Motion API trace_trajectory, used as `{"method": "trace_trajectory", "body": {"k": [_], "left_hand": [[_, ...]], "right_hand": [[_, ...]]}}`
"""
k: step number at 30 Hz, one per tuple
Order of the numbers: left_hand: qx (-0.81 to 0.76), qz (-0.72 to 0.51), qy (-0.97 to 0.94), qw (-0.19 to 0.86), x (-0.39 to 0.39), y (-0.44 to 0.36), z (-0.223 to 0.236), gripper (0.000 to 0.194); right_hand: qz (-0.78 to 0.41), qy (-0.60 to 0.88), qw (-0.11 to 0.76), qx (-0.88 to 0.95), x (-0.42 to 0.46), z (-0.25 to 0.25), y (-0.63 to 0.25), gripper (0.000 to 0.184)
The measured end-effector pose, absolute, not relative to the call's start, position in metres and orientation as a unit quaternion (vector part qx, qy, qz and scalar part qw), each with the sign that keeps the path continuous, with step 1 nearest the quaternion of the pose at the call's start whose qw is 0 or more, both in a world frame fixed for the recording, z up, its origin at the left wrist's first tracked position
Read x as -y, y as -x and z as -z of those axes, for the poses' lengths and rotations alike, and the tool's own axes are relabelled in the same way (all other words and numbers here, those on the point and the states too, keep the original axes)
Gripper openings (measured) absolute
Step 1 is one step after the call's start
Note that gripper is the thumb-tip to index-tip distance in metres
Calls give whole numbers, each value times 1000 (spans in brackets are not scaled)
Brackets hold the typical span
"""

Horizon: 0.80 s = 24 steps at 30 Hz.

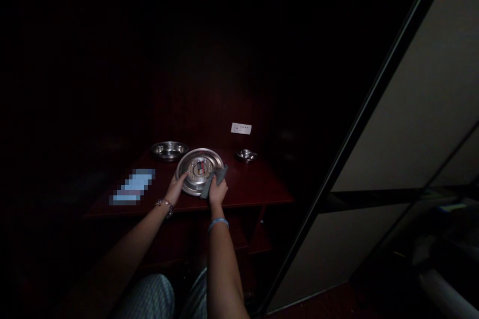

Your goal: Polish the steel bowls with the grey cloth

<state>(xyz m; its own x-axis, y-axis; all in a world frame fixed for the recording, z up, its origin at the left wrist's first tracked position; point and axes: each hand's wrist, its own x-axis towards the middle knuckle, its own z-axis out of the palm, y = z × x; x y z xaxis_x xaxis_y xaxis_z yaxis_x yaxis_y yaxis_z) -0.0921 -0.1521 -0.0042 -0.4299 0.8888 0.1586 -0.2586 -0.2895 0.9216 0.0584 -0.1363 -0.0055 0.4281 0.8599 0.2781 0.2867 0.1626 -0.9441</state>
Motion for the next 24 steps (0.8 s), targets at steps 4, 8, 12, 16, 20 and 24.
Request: {"method": "trace_trajectory", "body": {"k": [4,8,12,16,20,24], "left_hand": [[-434,-698,-411,394,153,90,5,58],[-442,-669,-459,383,149,87,10,71],[-441,-672,-467,369,147,87,12,67],[-461,-673,-436,379,147,90,10,45],[-454,-692,-401,392,150,91,7,30],[-464,-701,-367,399,151,91,3,28]], "right_hand": [[-240,611,602,454,134,6,-58,25],[-246,618,603,441,131,9,-59,27],[-244,606,611,447,128,12,-59,25],[-242,601,618,445,130,11,-58,25],[-241,598,611,459,134,7,-58,24],[-234,585,621,466,138,5,-58,24]]}}
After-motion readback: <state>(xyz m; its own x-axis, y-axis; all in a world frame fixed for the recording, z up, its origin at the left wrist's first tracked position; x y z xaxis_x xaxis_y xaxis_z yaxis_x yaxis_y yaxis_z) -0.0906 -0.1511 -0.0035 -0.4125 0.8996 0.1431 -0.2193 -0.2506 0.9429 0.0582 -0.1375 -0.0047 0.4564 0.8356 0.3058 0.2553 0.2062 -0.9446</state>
